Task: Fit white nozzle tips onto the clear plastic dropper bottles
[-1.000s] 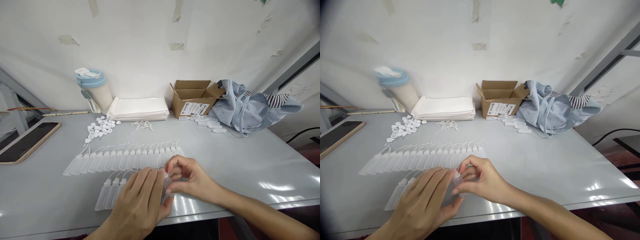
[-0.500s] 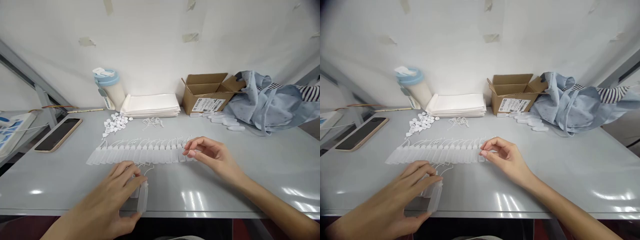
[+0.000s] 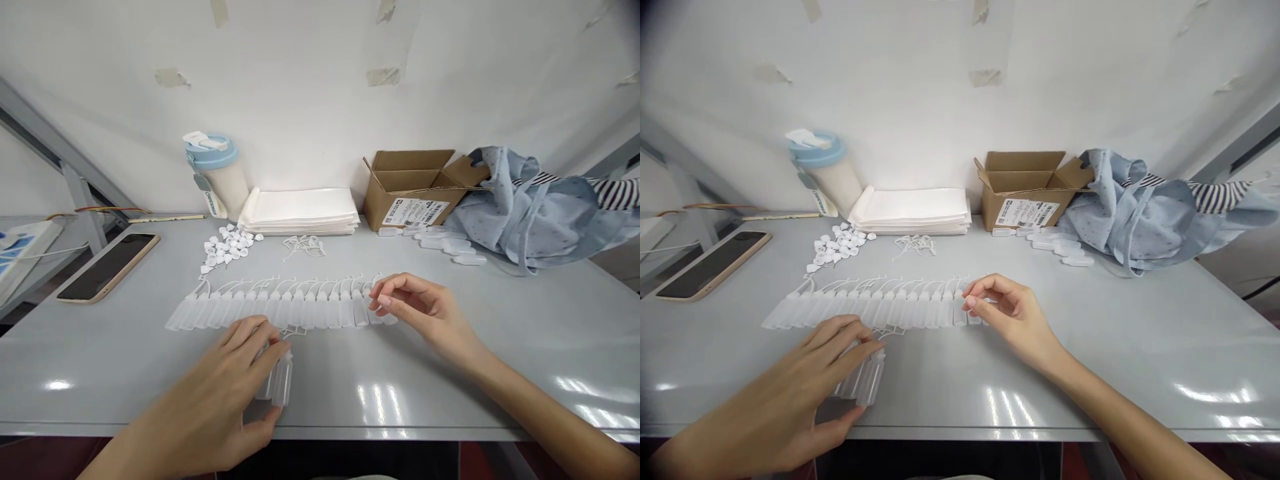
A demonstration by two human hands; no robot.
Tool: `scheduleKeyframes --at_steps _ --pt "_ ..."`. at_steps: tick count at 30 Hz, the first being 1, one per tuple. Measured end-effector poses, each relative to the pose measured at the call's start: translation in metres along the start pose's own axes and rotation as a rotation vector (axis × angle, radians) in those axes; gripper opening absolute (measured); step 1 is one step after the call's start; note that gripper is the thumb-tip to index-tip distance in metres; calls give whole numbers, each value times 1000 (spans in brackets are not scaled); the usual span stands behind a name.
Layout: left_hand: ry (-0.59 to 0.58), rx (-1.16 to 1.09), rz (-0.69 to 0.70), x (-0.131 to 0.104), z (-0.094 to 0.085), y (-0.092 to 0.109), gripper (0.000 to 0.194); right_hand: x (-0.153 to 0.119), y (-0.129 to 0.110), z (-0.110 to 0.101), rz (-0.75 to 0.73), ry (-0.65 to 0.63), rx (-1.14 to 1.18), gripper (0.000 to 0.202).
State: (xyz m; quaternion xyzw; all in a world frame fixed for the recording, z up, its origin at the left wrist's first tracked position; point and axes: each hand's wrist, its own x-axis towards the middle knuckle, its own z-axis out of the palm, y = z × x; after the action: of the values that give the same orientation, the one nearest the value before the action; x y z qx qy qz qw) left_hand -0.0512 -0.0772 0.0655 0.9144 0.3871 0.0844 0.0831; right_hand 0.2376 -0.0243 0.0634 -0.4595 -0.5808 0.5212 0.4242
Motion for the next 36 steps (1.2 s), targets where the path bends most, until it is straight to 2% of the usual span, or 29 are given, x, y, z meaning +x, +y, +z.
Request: scheduleKeyframes --at_steps 4,12,16,19,21,24,27,31,33,36 --pt "-5 25 0 -1 -1 -1 40 0 -1 -1 -7 18 5 19" --pt "-12 19 -23 -3 0 -2 40 0 1 -2 -48 41 1 18" --pt "-23 6 -22 -1 -7 -4 41 6 2 -10 -82 87 -35 18" --pt "10 24 -42 7 -13 -12 33 13 5 -21 -124 158 -106 19" --pt "73 53 -64 18 -17 -21 25 20 10 -31 -167 235 -185 19" --pt "156 68 -71 42 -25 -38 22 32 19 -51 -248 359 -362 17" --pt "148 26 -124 71 -29 -52 26 45 28 -74 -307 457 -654 13" --pt "92 -4 -208 103 -20 -71 32 56 39 -101 -310 407 -1054 20" --pt "99 -1 -220 109 -9 -80 36 58 44 -109 -263 378 -1145 25" --pt "101 -3 -249 107 3 -93 39 59 51 -115 -216 362 -1177 29"
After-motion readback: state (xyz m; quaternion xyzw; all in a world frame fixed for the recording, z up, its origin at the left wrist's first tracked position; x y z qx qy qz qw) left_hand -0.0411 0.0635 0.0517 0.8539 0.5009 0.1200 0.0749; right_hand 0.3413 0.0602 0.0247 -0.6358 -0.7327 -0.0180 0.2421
